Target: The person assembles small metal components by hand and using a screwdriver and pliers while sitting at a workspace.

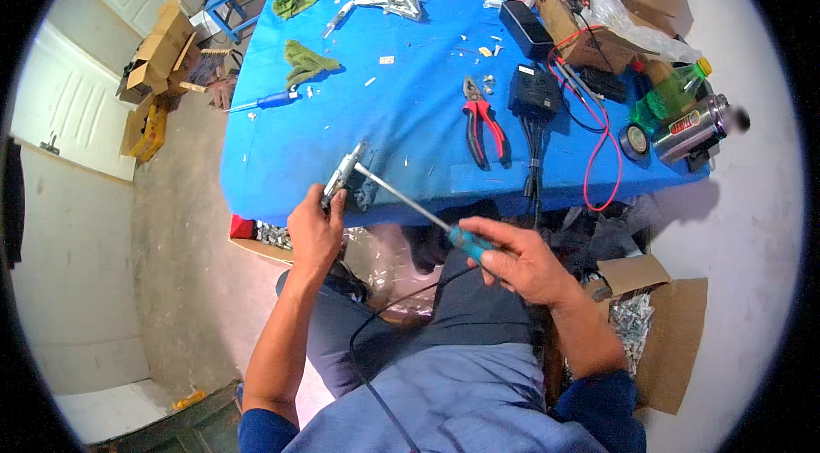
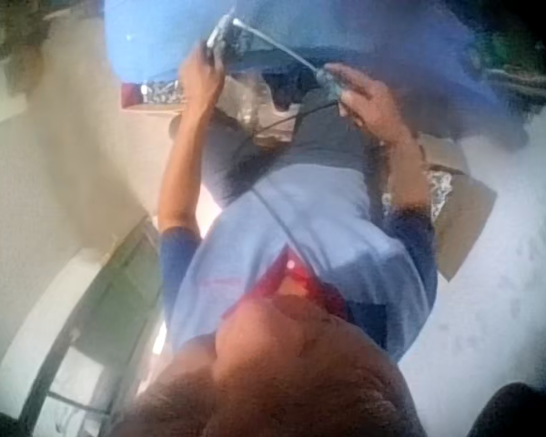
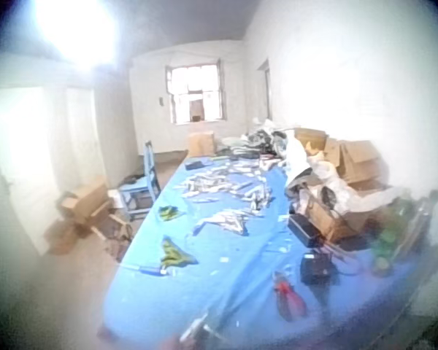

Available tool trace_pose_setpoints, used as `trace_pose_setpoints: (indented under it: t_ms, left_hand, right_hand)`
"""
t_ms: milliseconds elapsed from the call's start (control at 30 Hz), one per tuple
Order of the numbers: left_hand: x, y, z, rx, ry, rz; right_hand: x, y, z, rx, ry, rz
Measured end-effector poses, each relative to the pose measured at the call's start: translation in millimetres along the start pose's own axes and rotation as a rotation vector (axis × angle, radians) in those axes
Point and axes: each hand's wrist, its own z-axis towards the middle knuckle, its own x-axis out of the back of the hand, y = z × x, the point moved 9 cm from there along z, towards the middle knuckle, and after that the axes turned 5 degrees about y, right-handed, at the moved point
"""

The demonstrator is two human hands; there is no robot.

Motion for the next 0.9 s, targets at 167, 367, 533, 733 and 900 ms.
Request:
trace_pose_setpoints:
  t_ms: [167, 367, 533, 733, 900]
  left_hand:
    - [-1, 1, -2, -0.016, 0.038, 0.017]
    - [-1, 1, -6, -0.037, 0.087, -0.044]
    - [-1, -1, -8, -0.043, 0.108, -0.001]
    - [-2, -1, -10, -0.089, 0.152, 0.009]
    - [-1, 2, -11, -0.091, 0.147, -0.002]
  right_hand:
    - [-9, 6, 0, -0.04, -0.003, 0.083]
    - [-19, 18, 15, -0.079, -0.025, 0.204]
    - [-18, 26, 18, -0.107, -0.024, 0.289]
    - [-16, 39, 23, -0.208, -0.071, 0.518]
    - [-17, 44, 25, -0.222, -0.123, 0.635]
